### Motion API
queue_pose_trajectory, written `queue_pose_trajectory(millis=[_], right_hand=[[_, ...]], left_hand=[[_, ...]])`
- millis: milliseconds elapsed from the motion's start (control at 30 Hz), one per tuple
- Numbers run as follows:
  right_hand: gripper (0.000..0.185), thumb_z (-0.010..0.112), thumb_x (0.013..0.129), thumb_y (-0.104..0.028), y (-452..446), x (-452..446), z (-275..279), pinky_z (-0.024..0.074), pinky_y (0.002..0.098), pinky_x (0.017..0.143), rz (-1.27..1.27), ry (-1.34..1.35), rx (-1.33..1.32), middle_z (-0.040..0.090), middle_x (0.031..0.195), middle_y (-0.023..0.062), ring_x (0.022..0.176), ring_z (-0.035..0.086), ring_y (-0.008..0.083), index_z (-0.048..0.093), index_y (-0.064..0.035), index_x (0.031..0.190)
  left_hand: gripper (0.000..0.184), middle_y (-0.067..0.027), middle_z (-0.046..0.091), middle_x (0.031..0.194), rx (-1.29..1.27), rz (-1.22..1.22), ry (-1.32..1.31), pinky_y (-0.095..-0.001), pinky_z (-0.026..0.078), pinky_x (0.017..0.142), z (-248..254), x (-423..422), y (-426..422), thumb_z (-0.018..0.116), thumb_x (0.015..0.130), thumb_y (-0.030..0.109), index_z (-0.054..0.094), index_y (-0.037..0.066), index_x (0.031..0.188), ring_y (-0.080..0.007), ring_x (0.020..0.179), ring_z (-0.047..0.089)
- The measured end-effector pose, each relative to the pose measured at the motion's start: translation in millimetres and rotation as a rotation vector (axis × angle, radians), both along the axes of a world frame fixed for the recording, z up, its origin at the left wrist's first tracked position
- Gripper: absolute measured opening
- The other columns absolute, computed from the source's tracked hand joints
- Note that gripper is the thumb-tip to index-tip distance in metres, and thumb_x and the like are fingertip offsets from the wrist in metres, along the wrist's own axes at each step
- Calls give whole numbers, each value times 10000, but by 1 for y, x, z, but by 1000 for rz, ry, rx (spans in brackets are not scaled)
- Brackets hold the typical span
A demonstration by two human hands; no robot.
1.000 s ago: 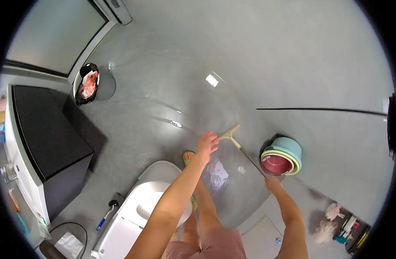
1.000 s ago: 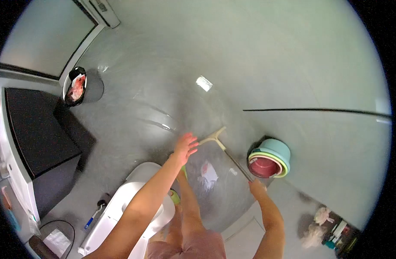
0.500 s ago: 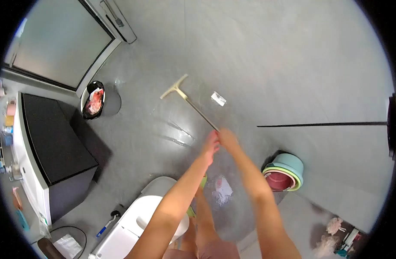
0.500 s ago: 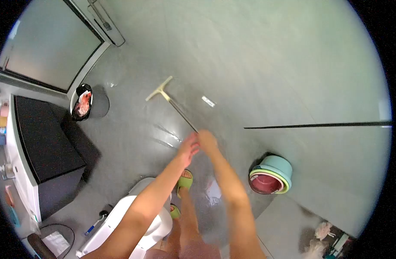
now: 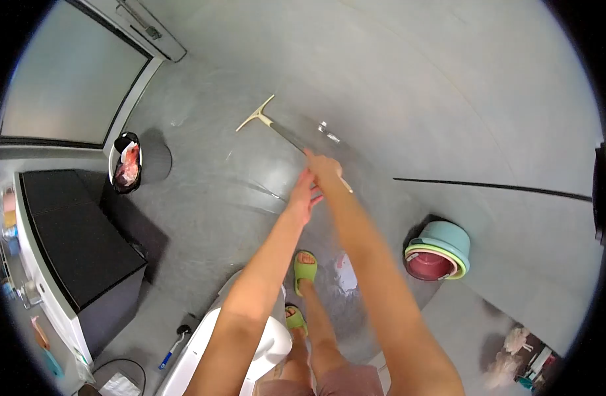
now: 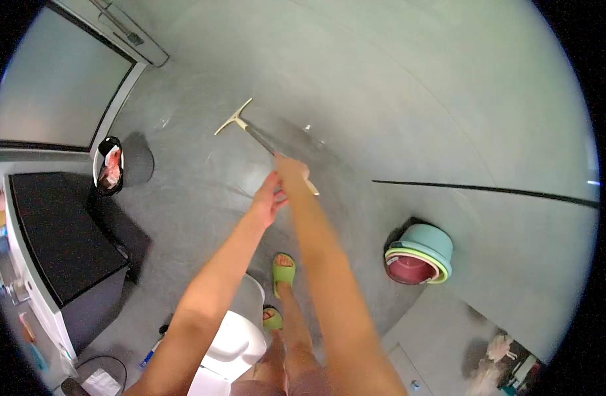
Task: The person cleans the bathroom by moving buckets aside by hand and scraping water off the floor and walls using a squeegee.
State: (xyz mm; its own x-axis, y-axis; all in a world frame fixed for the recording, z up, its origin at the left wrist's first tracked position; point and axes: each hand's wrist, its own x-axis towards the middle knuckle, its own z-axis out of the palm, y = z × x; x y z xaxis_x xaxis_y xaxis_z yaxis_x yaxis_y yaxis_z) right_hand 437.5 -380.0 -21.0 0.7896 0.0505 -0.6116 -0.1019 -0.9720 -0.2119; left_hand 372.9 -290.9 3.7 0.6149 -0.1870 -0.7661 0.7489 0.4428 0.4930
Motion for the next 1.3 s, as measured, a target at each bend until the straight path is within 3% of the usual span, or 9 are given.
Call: queue_pose_trajectory(millis=[67, 267, 400, 600, 867, 1067, 1133, 1167, 1300], right_hand=[[619, 507, 785, -175, -37, -32, -5, 488, 394, 711, 42, -82, -27, 611, 969, 124, 873, 606, 284, 250, -281, 1339], [623, 458, 804, -134, -128, -171, 9, 484, 392, 725, -110, 84, -138, 608, 968, 140, 879, 604, 294, 213, -339, 1339], [568, 407, 834, -146, -189, -281, 24, 475, 405, 758, -246, 136, -240, 604, 983, 149, 894, 600, 301, 223, -341, 1335], [500, 371, 866, -193, -267, -434, 17, 464, 431, 775, -529, 149, -229, 591, 1008, 162, 920, 588, 315, 243, -326, 1330], [563, 341, 845, -124, -276, -621, 28, 459, 433, 791, -548, 259, -132, 574, 1040, 191, 926, 585, 321, 179, -274, 1363], [537, 351, 886, -231, -294, -797, 52, 466, 459, 763, -606, 486, -188, 594, 950, 201, 848, 593, 366, 113, -318, 1359], [528, 371, 872, -200, -303, -834, 77, 472, 430, 763, -641, 577, -180, 584, 1019, 169, 917, 588, 309, 180, -217, 1363], [528, 371, 872, -200, -307, -847, 87, 472, 430, 763, -633, 570, -180, 584, 1019, 169, 917, 588, 309, 180, -217, 1363], [384, 390, 874, -235, -309, -869, 106, 461, 462, 718, -641, 365, -109, 593, 896, 207, 835, 580, 372, 369, -106, 1234]], left_hand=[[484, 37, 422, 1230, 7, -155, 1, -332, 381, 843, 14, -19, -23, 458, 857, 377, 359, 170, 1284, -146, 986, 467], [546, -5, 299, 1357, -65, -374, -7, -369, 374, 887, 25, -132, -82, 449, 868, 373, 262, 177, 1342, -194, 1089, 454], [527, -23, 293, 1363, -135, -492, -82, -400, 364, 899, 35, -222, -99, 440, 874, 351, 263, 188, 1342, -219, 1116, 437], [488, -24, 350, 1322, 7, -580, 68, -383, 368, 878, 42, -338, -123, 430, 862, 324, 320, 174, 1314, -218, 1101, 443], [427, -28, 407, 1265, 70, -673, 123, -358, 373, 867, 31, -433, -156, 425, 876, 276, 357, 155, 1280, -201, 1074, 463], [380, -20, 471, 1200, 200, -748, 223, -320, 423, 784, 23, -499, -177, 405, 881, 275, 394, 157, 1242, -172, 986, 515], [368, -17, 499, 1162, 216, -748, 216, -314, 431, 763, 27, -512, -181, 402, 881, 276, 410, 149, 1227, -166, 964, 526], [357, -14, 527, 1123, 231, -749, 220, -308, 438, 741, 29, -517, -182, 400, 881, 277, 426, 142, 1211, -159, 943, 537], [342, -21, 568, 1035, 230, -746, 179, -308, 441, 726, 20, -538, -190, 407, 880, 284, 455, 128, 1180, -154, 896, 547]])
